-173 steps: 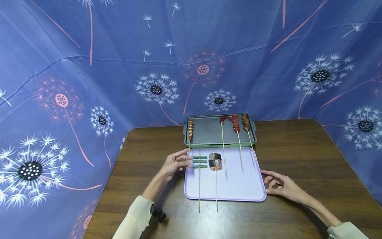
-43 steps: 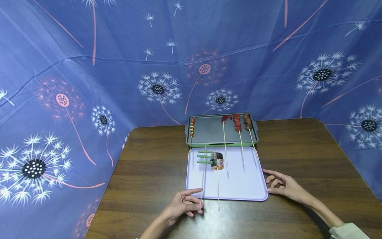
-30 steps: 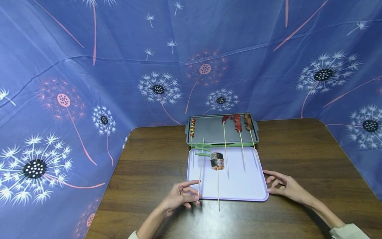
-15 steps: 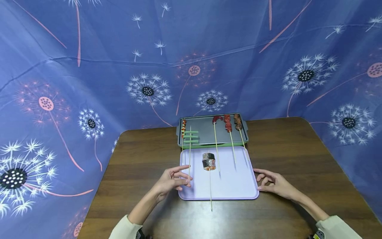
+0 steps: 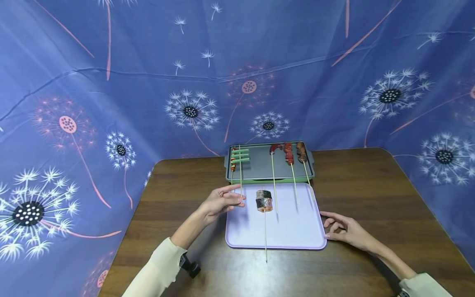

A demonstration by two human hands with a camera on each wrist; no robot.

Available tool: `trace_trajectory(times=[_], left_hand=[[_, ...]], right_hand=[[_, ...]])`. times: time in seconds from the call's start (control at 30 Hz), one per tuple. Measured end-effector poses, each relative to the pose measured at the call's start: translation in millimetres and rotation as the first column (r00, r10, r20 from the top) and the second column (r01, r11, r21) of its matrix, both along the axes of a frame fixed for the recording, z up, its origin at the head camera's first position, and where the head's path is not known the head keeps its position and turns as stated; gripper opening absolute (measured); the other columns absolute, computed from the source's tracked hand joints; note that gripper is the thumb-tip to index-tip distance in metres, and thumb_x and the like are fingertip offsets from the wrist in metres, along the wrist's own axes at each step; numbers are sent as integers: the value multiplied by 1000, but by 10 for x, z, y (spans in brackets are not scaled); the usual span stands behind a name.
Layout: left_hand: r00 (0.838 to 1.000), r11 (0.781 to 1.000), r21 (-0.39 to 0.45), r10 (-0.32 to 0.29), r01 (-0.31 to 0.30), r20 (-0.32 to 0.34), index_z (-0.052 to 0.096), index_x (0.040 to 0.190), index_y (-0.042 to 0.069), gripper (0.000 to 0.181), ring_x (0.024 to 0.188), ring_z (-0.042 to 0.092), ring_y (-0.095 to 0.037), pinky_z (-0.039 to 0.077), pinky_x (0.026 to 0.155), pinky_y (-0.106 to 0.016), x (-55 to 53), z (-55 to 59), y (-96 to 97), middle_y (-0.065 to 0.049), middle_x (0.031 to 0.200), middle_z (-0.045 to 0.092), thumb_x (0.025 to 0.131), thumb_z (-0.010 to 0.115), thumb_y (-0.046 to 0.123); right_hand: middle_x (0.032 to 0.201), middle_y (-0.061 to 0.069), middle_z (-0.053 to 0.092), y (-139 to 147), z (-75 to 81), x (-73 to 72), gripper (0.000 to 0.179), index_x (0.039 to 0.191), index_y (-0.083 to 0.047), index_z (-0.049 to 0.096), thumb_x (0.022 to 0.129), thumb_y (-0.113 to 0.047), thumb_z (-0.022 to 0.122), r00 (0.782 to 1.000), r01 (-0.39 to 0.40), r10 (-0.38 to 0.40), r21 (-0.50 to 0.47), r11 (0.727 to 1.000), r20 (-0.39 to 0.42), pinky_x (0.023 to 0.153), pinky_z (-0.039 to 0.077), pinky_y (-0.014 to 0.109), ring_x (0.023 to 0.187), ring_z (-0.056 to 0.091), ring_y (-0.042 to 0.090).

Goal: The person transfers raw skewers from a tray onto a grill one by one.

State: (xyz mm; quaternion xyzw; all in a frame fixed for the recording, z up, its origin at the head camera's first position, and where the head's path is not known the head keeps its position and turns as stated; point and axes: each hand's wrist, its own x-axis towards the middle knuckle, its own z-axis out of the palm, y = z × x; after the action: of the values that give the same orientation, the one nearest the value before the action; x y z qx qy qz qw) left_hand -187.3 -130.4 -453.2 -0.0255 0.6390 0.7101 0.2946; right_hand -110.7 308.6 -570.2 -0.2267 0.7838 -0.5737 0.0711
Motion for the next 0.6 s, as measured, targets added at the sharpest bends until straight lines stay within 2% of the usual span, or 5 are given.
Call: trace_trajectory(times=[0.2,0.4,0.6], left_hand=[[1000,1000,21,5,-5,14,41,156,7,67,77,76,-6,51,53,-8,-137,-29,55,-2,107,78,95,66,-3],[1000,1000,-29,-9,8,-20,42,155,5,65,76,75,-6,50,53,-8,-257,-114,83,-15,118,75,95,64,-6],[998,997,-75,-24,20,-58,46,152,3,59,75,75,-7,51,54,-10,-323,-129,67,-11,108,79,96,61,-8]], right_hand=[[100,13,63,0,-11,3,61,139,19,45,86,7,75,1000,-8,8,-10,1000,5,59,57,23,79,66,1],[101,9,64,17,-18,25,59,137,22,44,87,9,73,1000,-18,18,-33,999,7,58,56,22,82,66,1],[103,8,64,-5,-27,-1,59,137,23,43,87,11,72,999,-35,36,-63,997,-1,57,55,22,82,66,0]])
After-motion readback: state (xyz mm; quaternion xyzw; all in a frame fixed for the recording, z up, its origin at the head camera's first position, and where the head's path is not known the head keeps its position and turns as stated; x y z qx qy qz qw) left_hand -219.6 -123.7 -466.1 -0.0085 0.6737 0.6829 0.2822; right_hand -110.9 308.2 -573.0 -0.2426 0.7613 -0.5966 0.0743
